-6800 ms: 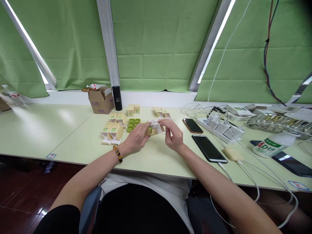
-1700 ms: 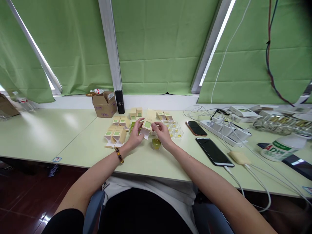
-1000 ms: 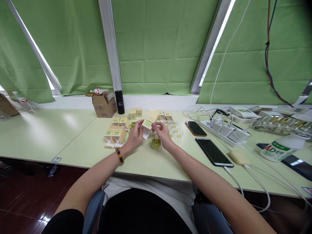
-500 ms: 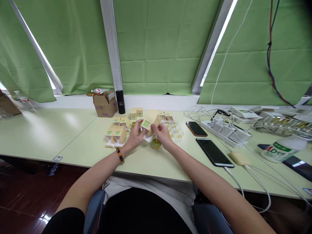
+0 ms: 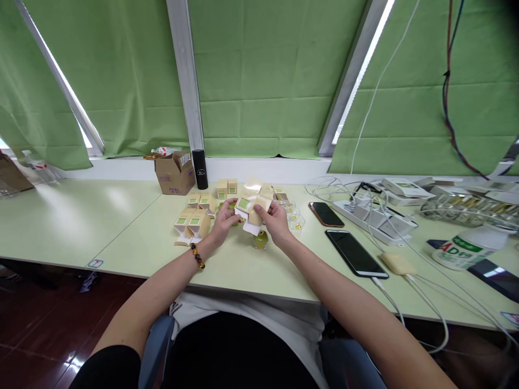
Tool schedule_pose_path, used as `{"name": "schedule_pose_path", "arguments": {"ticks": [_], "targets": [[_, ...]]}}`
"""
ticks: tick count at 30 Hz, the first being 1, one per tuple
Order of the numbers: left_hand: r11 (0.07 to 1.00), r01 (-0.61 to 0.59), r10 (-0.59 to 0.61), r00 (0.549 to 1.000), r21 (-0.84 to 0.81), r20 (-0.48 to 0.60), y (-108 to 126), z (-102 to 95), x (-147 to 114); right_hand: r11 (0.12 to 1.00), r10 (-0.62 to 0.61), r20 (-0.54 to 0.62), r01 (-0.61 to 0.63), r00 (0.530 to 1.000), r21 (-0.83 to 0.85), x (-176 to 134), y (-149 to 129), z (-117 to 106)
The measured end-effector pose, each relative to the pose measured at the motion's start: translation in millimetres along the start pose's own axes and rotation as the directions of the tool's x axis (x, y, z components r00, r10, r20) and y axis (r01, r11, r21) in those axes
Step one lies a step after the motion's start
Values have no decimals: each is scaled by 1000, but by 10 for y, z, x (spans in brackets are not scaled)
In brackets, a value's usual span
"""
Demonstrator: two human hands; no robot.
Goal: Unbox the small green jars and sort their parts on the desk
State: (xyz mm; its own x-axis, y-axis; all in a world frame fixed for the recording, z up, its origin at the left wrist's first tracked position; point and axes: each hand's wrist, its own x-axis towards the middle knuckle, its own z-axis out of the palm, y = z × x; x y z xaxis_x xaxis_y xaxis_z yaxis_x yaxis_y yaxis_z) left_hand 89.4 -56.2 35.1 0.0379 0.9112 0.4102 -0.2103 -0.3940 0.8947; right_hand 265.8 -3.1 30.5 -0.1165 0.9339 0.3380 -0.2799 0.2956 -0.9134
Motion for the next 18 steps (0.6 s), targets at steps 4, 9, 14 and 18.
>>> {"name": "schedule_pose_path", "arguments": {"ticks": [4, 9, 14, 18], "targets": [[994, -2, 7, 999, 112, -46, 7, 0, 0, 999, -24, -53, 22, 998, -38, 0, -11, -20], [973, 16, 1, 997, 229, -73, -29, -19, 24, 995, -63, -37, 60, 997, -84, -8, -21, -37], [960, -3, 13, 999, 280, -33, -74, -19, 39, 991, -68, -53, 61, 996, -118, -8, -24, -32], [964, 20, -6, 999, 265, -54, -86, -20, 56, 992, -70, -16, 68, 997, -105, -48, -54, 7]]}}
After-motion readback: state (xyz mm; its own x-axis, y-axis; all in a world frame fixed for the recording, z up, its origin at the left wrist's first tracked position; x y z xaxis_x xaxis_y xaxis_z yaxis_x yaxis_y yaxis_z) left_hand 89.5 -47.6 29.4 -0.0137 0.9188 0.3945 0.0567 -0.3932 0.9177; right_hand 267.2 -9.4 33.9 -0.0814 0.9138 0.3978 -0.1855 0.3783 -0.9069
